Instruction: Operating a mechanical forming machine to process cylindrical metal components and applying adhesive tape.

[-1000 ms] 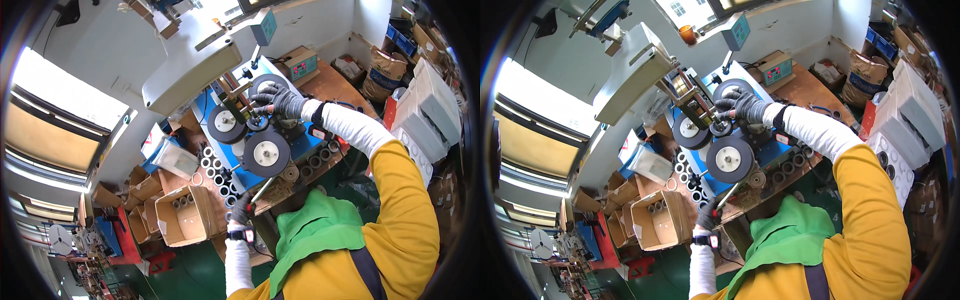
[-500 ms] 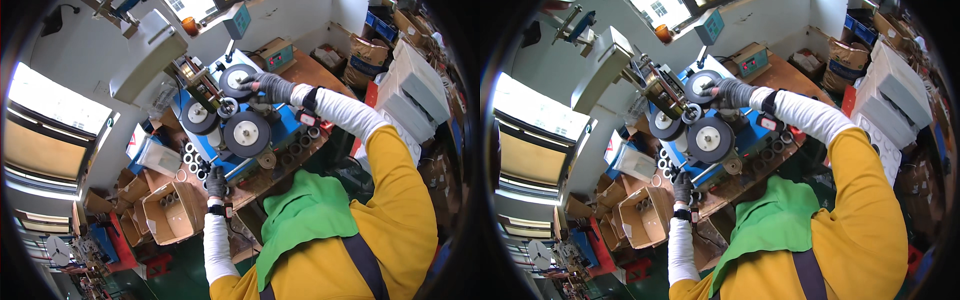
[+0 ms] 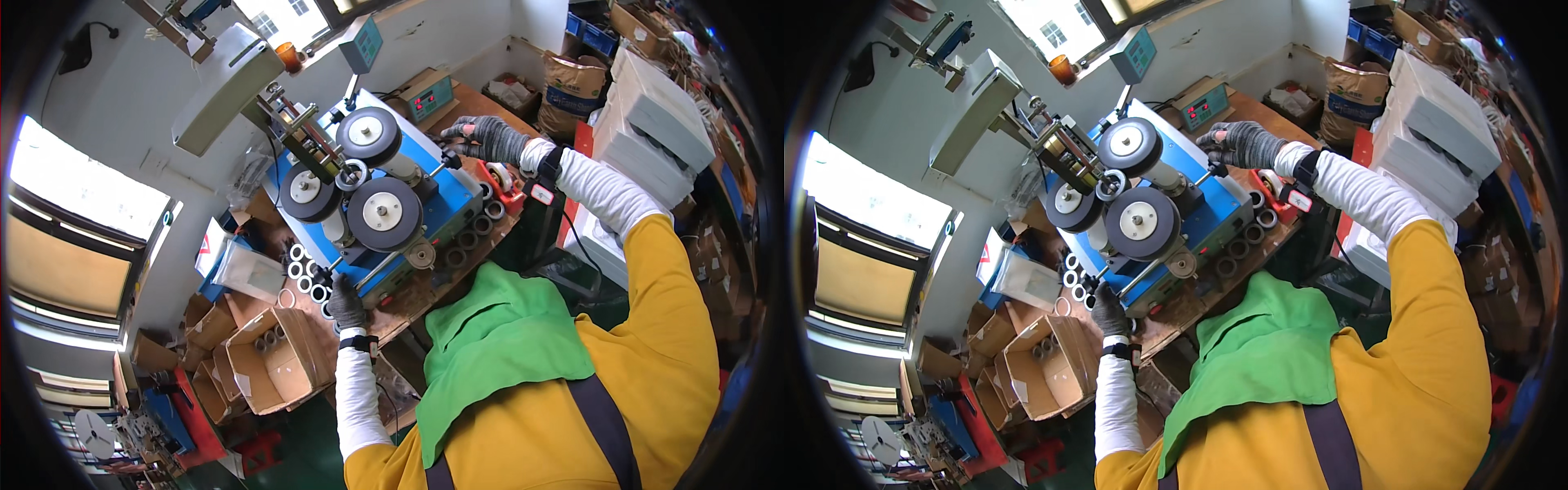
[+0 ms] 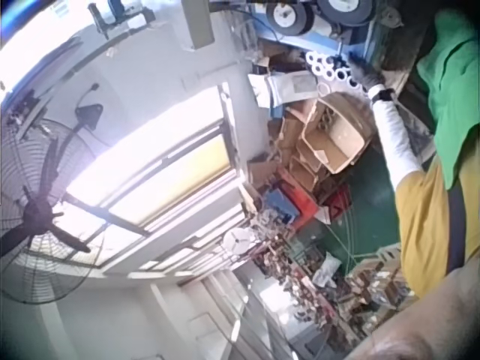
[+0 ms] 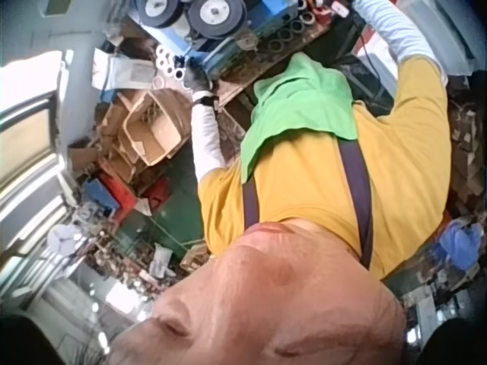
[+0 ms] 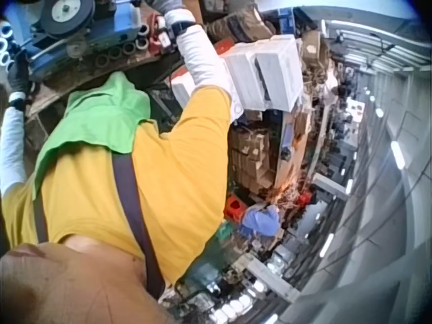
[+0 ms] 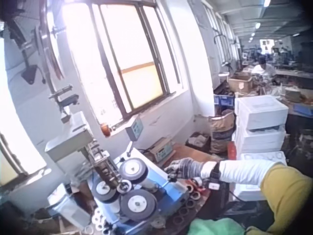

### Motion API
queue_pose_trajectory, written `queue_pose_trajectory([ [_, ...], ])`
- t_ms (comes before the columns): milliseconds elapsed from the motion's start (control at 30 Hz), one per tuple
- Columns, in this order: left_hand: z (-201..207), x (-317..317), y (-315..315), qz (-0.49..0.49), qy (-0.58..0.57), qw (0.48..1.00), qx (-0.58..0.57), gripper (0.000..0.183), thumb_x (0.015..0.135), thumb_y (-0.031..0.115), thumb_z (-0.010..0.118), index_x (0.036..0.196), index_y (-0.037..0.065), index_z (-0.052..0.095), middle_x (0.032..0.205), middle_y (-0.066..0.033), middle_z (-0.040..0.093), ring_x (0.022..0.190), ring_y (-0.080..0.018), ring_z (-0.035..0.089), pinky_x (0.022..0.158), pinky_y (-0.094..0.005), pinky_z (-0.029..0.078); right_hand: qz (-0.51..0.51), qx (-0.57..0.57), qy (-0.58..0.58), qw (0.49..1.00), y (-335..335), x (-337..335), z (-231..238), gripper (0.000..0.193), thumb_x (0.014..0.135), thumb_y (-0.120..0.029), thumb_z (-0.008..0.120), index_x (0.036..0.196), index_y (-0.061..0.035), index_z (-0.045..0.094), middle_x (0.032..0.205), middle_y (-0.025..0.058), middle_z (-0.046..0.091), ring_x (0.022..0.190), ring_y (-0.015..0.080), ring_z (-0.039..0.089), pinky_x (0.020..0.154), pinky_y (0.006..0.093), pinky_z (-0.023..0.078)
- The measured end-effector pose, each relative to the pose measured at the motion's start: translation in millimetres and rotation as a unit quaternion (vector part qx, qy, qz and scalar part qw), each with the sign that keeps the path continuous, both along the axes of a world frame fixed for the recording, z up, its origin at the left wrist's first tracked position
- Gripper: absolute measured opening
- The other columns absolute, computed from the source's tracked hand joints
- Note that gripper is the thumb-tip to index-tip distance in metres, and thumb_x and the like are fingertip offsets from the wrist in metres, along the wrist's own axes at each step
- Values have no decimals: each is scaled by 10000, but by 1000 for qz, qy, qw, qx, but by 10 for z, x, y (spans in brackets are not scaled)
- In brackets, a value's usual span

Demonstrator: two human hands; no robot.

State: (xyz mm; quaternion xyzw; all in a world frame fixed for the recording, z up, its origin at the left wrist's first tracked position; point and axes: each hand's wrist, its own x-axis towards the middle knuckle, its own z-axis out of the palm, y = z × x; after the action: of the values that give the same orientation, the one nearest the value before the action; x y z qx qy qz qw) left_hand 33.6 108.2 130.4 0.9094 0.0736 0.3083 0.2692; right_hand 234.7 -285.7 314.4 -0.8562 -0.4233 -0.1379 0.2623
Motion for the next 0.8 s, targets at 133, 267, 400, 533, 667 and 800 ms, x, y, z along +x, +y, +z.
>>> queue_pose_trajectory([
  [133, 119, 49, -52, 20, 20, 999, 45, 206, 785, 82, 518, 987, 104, 551, 721, -126, 604, 620, -301, 586, 544, -374, 451, 2, -8, -10, 1000, 43, -40, 101, 239, 788, -147, 585, 1017, -77, 569, 871, 94, 580, 792, 266, 587, 683, 309, 484],
  [267, 259, -63, -44, -3, 80, 997, -8, 230, 831, 117, 479, 1057, 80, 501, 786, -153, 591, 690, -292, 583, 593, -358, 454, 34, -6, -14, 999, 283, -15, 397, 216, 780, -132, 590, 987, -70, 582, 853, 96, 595, 779, 257, 598, 675, 306, 487],
  [400, 663, -166, -211, -46, 37, 997, -54, 311, 847, 120, 461, 1128, -13, 443, 1006, -182, 538, 871, -256, 546, 793, -324, 422, 75, 115, -24, 990, 655, 67, 1043, 244, 792, -237, 583, 965, -66, 585, 871, 134, 592, 809, 255, 586, 705, 312, 464],
  [533, 916, -386, -122, 22, 76, 989, -128, 336, 811, 144, 508, 1109, -7, 476, 990, -151, 524, 903, -249, 522, 783, -343, 418, 136, 330, 124, 926, 1095, 89, 1777, 258, 823, -266, 545, 951, -50, 605, 818, 84, 616, 771, 152, 581, 700, 280, 459],
  [667, 1006, -595, -30, 55, 35, 989, -133, 352, 793, 147, 542, 1095, -24, 481, 967, -152, 536, 887, -254, 537, 792, -350, 424, 147, 360, 51, 920, 1575, 14, 2248, 272, 783, -290, 595, 895, -45, 628, 843, 98, 605, 793, 183, 576, 747, 303, 453],
  [800, 1017, -743, 34, 74, 34, 986, -145, 329, 809, 125, 539, 1087, -37, 475, 1004, -155, 535, 886, -233, 539, 796, -326, 427, 159, 371, 60, 913, 1727, 61, 2304, 209, 745, -206, 612, 863, -35, 632, 851, 117, 590, 812, 204, 572, 738, 320, 447],
])
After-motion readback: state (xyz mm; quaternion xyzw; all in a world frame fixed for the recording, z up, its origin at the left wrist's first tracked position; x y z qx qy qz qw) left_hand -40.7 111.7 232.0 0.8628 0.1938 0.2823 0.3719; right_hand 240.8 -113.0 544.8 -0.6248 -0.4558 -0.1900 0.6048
